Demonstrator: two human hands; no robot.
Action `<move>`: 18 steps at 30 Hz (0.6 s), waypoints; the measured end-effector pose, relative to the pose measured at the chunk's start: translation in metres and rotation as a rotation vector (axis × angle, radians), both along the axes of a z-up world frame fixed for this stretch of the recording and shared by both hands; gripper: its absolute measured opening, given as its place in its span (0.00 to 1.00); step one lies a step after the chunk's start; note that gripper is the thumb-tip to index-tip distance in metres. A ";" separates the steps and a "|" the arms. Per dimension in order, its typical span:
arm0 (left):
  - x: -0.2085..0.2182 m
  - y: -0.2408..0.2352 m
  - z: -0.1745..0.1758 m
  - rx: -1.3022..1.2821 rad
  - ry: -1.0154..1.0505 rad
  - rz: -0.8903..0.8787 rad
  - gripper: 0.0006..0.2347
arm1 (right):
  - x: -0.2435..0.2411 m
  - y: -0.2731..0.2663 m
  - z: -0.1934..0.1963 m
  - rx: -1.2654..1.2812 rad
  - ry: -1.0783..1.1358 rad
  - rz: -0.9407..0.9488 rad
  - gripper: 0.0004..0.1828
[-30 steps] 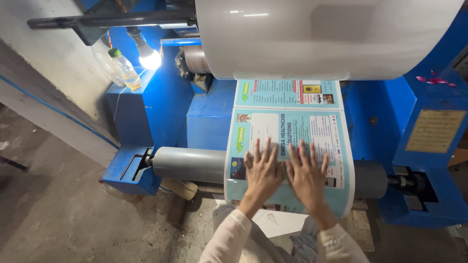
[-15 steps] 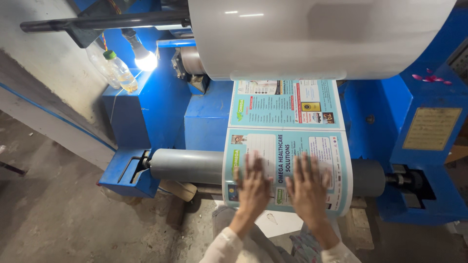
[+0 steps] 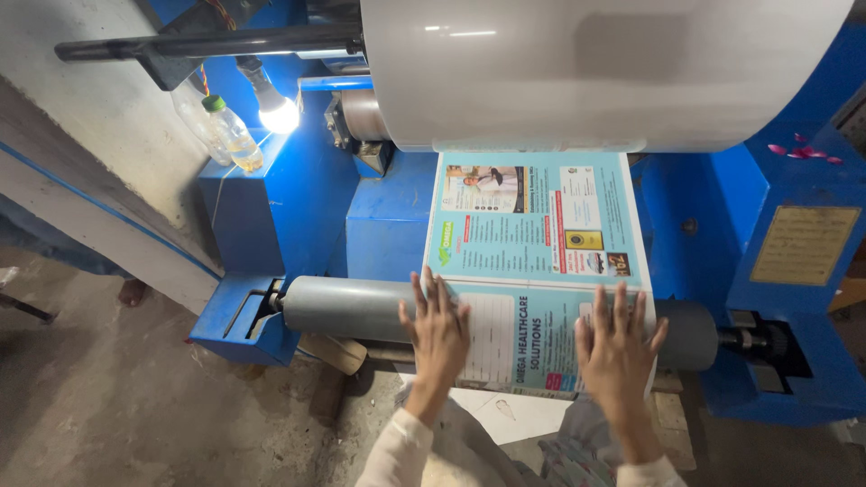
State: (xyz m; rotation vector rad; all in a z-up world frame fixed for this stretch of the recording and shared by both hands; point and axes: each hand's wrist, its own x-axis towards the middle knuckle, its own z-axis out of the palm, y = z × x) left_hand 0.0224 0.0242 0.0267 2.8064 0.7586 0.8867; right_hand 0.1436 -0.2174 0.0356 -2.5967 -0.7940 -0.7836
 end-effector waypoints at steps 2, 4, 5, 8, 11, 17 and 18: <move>-0.007 -0.025 -0.007 0.028 -0.014 -0.054 0.30 | -0.015 0.008 -0.007 -0.015 -0.034 0.056 0.37; -0.007 -0.053 -0.012 -0.013 -0.030 -0.169 0.28 | -0.033 0.026 -0.016 0.008 -0.028 0.147 0.36; -0.004 -0.063 -0.012 -0.032 -0.039 -0.227 0.27 | -0.039 0.035 -0.019 0.020 -0.026 0.192 0.35; 0.014 -0.066 -0.004 0.061 -0.068 -0.207 0.23 | -0.032 0.056 -0.015 -0.025 -0.003 0.224 0.31; 0.033 -0.040 0.010 -0.029 -0.060 -0.181 0.24 | -0.002 0.062 0.000 -0.089 -0.011 0.154 0.32; 0.021 -0.011 0.011 -0.012 -0.066 -0.049 0.26 | 0.017 0.028 0.007 0.040 -0.056 0.060 0.31; 0.016 -0.014 0.008 -0.005 -0.093 -0.048 0.26 | 0.013 0.026 0.005 0.060 -0.069 0.059 0.30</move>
